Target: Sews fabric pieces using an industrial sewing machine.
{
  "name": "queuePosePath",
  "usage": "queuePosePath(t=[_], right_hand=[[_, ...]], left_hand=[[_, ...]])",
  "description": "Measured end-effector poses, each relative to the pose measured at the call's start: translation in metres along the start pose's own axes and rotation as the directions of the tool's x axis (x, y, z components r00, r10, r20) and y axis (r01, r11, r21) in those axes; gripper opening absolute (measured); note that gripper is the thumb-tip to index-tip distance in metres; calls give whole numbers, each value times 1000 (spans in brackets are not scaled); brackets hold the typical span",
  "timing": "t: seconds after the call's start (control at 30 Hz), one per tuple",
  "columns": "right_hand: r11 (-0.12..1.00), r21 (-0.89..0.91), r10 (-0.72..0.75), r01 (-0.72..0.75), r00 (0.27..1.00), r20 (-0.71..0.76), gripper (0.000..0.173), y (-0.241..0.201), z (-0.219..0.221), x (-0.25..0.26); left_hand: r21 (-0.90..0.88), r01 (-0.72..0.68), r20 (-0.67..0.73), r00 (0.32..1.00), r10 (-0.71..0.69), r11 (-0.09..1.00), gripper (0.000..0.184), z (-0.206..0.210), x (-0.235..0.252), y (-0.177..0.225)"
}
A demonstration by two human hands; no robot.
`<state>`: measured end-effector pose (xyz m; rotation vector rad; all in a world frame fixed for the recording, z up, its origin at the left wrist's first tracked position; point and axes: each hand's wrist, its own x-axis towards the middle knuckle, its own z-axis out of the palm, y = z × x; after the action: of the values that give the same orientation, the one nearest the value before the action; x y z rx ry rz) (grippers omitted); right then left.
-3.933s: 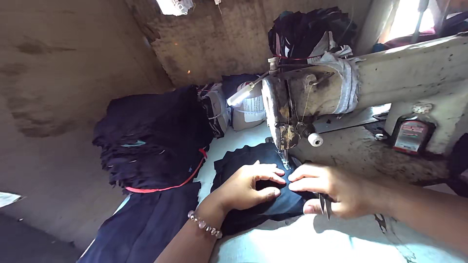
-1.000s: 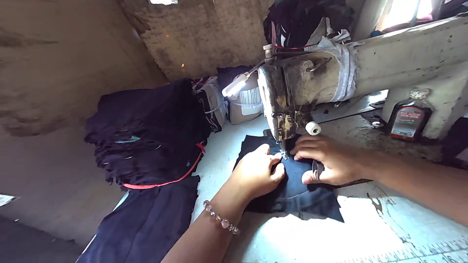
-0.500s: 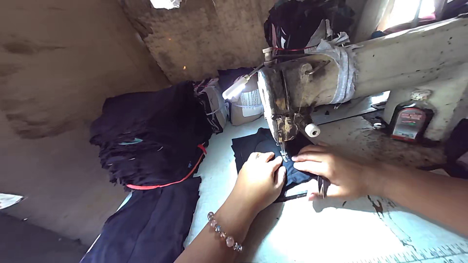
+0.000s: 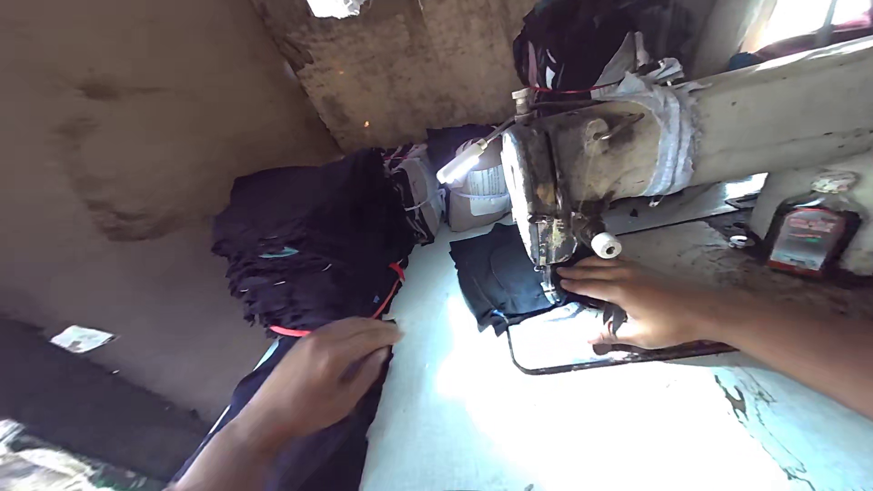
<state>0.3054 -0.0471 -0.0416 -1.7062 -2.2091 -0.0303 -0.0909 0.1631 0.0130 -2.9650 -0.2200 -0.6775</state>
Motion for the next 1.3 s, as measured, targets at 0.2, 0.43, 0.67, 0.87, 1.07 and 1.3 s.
queuePosePath(t=[0.2,0.43,0.67,0.87,1.07,1.3], right_hand=[[994,-10,113,-113,993,42,71,-2,-4,3],[951,155,263,-268,963,54,33,-25,-43,-4],[940,298,-185,168,982,29,43,-38,-28,-20],[979,199,-55,34,994,99,54,-38,-17,-1],[970,126,-197,209,975,-100,58,-27,0,-13],[956,121,-248,267,957,-150,64,-23,7,-10]], left_hand=[[-13,390,308,878,-367,921,60,-3,-67,2],[-249,76,249,968,-12,966,50,44,41,135],[-192,271,482,863,-150,943,57,66,108,134],[-170,337,579,794,-183,926,58,66,126,100],[-461,-173,103,964,246,871,37,74,99,83],[-539,-211,254,882,396,815,45,68,100,70]])
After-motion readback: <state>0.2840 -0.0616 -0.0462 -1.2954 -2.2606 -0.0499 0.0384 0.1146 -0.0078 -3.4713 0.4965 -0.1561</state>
